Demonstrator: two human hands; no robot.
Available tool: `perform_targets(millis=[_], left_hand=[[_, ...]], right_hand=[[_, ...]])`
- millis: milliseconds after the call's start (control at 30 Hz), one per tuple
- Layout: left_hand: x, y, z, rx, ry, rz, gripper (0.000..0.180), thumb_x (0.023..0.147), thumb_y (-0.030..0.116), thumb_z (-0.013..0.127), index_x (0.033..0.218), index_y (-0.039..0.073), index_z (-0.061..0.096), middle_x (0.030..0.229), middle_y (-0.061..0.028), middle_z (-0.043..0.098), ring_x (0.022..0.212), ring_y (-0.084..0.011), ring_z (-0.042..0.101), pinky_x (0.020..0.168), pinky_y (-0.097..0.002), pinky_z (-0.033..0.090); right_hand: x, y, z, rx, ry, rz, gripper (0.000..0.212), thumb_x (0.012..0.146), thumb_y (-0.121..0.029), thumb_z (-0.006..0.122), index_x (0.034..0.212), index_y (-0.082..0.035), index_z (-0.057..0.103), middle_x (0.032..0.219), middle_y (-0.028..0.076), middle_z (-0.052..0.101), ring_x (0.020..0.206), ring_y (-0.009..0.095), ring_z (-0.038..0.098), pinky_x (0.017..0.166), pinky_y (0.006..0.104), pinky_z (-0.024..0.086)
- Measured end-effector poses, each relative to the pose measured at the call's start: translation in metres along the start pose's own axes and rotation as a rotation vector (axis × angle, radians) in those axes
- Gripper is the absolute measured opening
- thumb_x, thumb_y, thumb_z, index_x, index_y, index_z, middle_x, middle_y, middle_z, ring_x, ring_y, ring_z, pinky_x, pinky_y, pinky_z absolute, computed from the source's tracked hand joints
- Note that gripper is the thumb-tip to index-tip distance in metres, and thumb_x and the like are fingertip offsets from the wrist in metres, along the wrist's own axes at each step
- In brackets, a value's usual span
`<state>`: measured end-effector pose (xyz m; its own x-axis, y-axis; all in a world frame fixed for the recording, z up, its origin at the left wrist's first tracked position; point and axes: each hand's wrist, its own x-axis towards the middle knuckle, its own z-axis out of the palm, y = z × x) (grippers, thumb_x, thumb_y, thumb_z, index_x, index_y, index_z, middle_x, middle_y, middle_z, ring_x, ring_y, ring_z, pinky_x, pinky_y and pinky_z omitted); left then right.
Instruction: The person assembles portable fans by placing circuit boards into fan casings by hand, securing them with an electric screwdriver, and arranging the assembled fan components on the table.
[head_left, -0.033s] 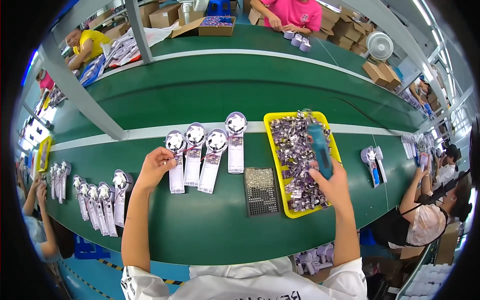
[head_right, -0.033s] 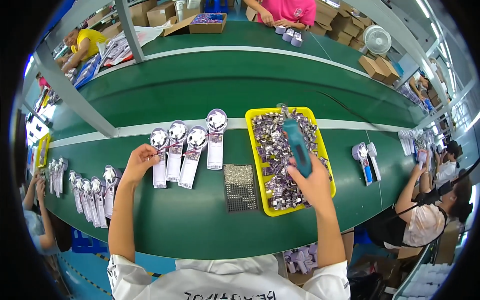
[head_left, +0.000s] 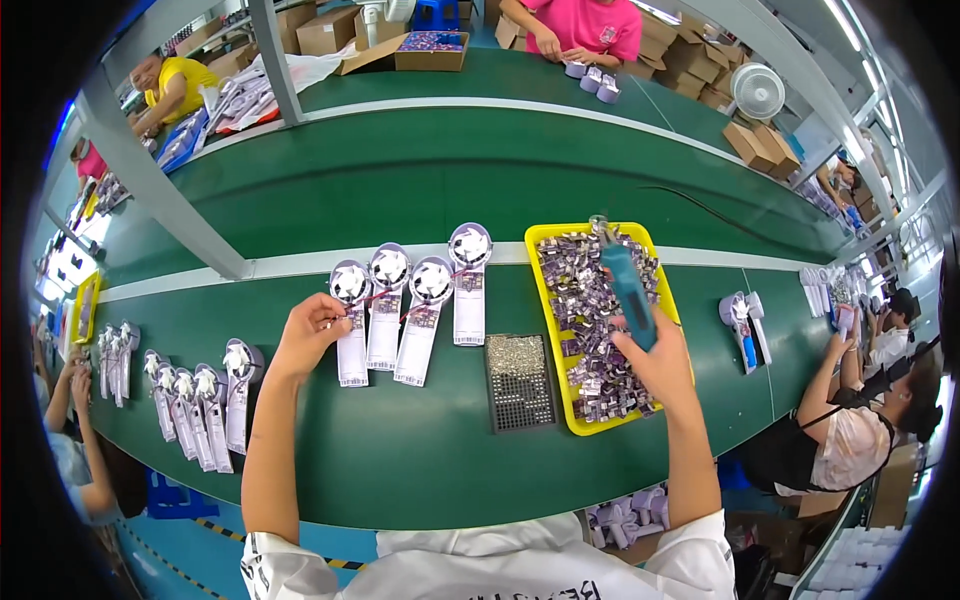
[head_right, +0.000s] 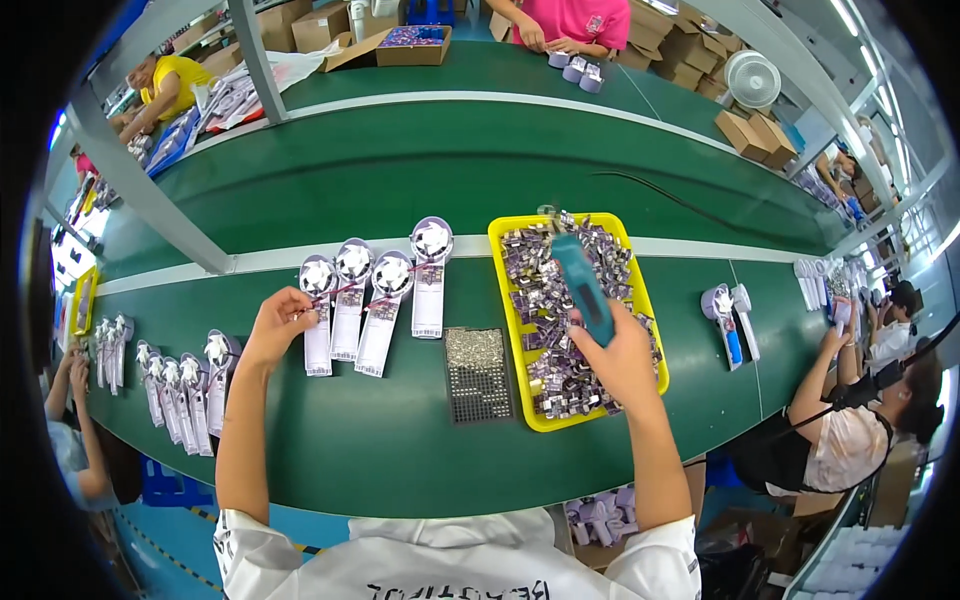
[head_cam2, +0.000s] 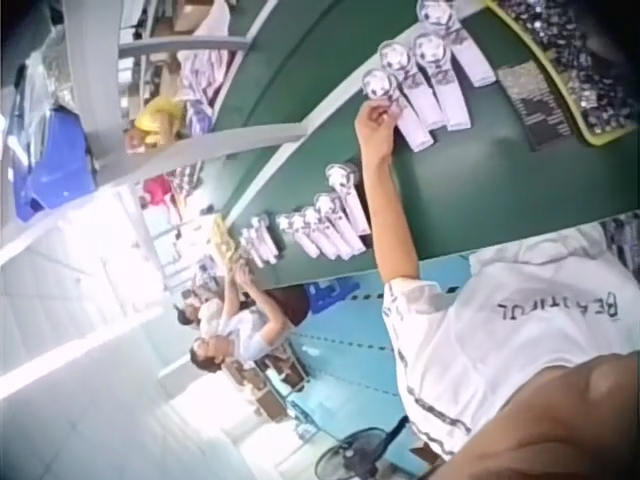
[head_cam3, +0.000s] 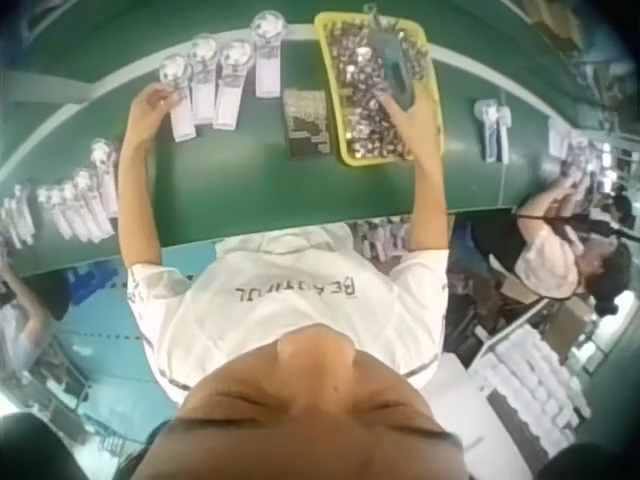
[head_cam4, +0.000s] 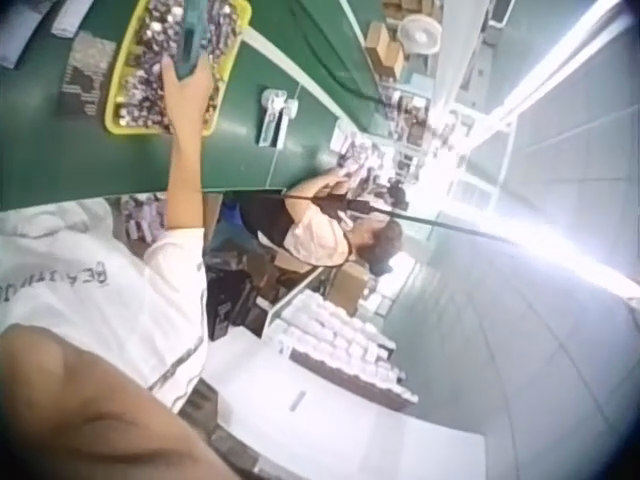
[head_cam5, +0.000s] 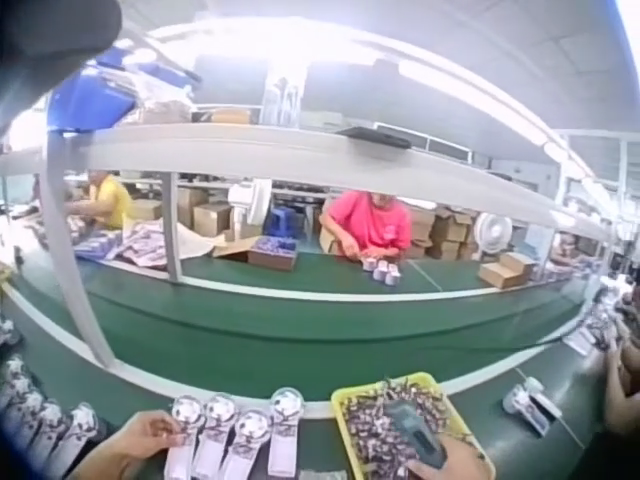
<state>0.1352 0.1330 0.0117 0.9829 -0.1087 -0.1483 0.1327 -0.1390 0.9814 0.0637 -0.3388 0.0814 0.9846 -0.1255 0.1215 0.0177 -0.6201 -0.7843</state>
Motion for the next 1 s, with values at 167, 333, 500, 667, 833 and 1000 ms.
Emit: perform_targets(millis=[167, 333, 500, 667, 833, 1000], left_hand=[[-0.008, 0.000, -0.001, -0.020, -0.023, 0.018, 0.019, 0.084, -0.004, 0.070, 0.098, 0.003, 0.059, 0.093, -0.0016, 0.064, 0.086, -0.0086, 0.059, 0.079, -0.0241, 0.050], [-0.078, 0.042, 0.009, 0.794, 0.148, 0.339, 0.057, 0.083, 0.004, 0.073, 0.136, 0.003, 0.053, 0.129, -0.0156, 0.061, 0.123, -0.0306, 0.057, 0.103, -0.0380, 0.048], [-0.166, 0.041, -0.020, 0.819, 0.857, 0.285, 0.034, 0.082, 0.008, 0.075, 0.115, 0.005, 0.066, 0.100, -0.0074, 0.066, 0.089, -0.0190, 0.062, 0.078, -0.0328, 0.050], [-0.207, 0.017, -0.076, 0.923, 0.822, 0.036, 0.040, 0.081, 0.014, 0.076, 0.118, 0.005, 0.064, 0.089, -0.0078, 0.062, 0.083, -0.0246, 0.058, 0.072, -0.0367, 0.048], [-0.169, 0.015, -0.079, 0.927, 0.559, 0.076, 0.040, 0.081, 0.016, 0.078, 0.117, 0.006, 0.063, 0.088, -0.0097, 0.063, 0.080, -0.0280, 0.062, 0.072, -0.0383, 0.050], [-0.147, -0.008, -0.090, 1.013, 0.521, 0.252, 0.008, 0.087, 0.005, 0.069, 0.092, 0.001, 0.063, 0.082, -0.0163, 0.062, 0.073, -0.0330, 0.062, 0.066, -0.0412, 0.048]], right_hand=[[0.036, -0.007, 0.023, -0.410, -0.059, -0.149, 0.031, 0.080, -0.018, 0.073, 0.108, -0.010, 0.063, 0.085, 0.020, 0.069, 0.082, 0.044, 0.066, 0.073, 0.0515, 0.052], [0.054, 0.000, 0.037, -0.546, -0.175, -0.236, 0.051, 0.076, -0.013, 0.075, 0.124, -0.003, 0.060, 0.104, 0.025, 0.068, 0.098, 0.045, 0.065, 0.085, 0.0483, 0.052], [0.047, 0.006, 0.027, -0.577, -0.096, -0.219, 0.036, 0.080, -0.009, 0.073, 0.114, -0.006, 0.060, 0.090, 0.023, 0.067, 0.086, 0.044, 0.064, 0.073, 0.0487, 0.049], [0.055, 0.006, 0.036, -0.573, -0.157, -0.247, 0.028, 0.084, -0.011, 0.071, 0.109, -0.005, 0.060, 0.087, 0.022, 0.066, 0.081, 0.043, 0.063, 0.071, 0.0467, 0.049], [0.043, 0.003, 0.016, -0.405, 0.043, -0.158, 0.027, 0.088, -0.016, 0.072, 0.108, 0.000, 0.063, 0.080, 0.013, 0.066, 0.072, 0.024, 0.063, 0.071, 0.0363, 0.050], [-0.033, -0.052, 0.031, -0.156, -0.110, -0.078, 0.018, 0.084, -0.009, 0.074, 0.097, -0.002, 0.065, 0.080, 0.005, 0.068, 0.071, 0.017, 0.063, 0.067, 0.0300, 0.050]])
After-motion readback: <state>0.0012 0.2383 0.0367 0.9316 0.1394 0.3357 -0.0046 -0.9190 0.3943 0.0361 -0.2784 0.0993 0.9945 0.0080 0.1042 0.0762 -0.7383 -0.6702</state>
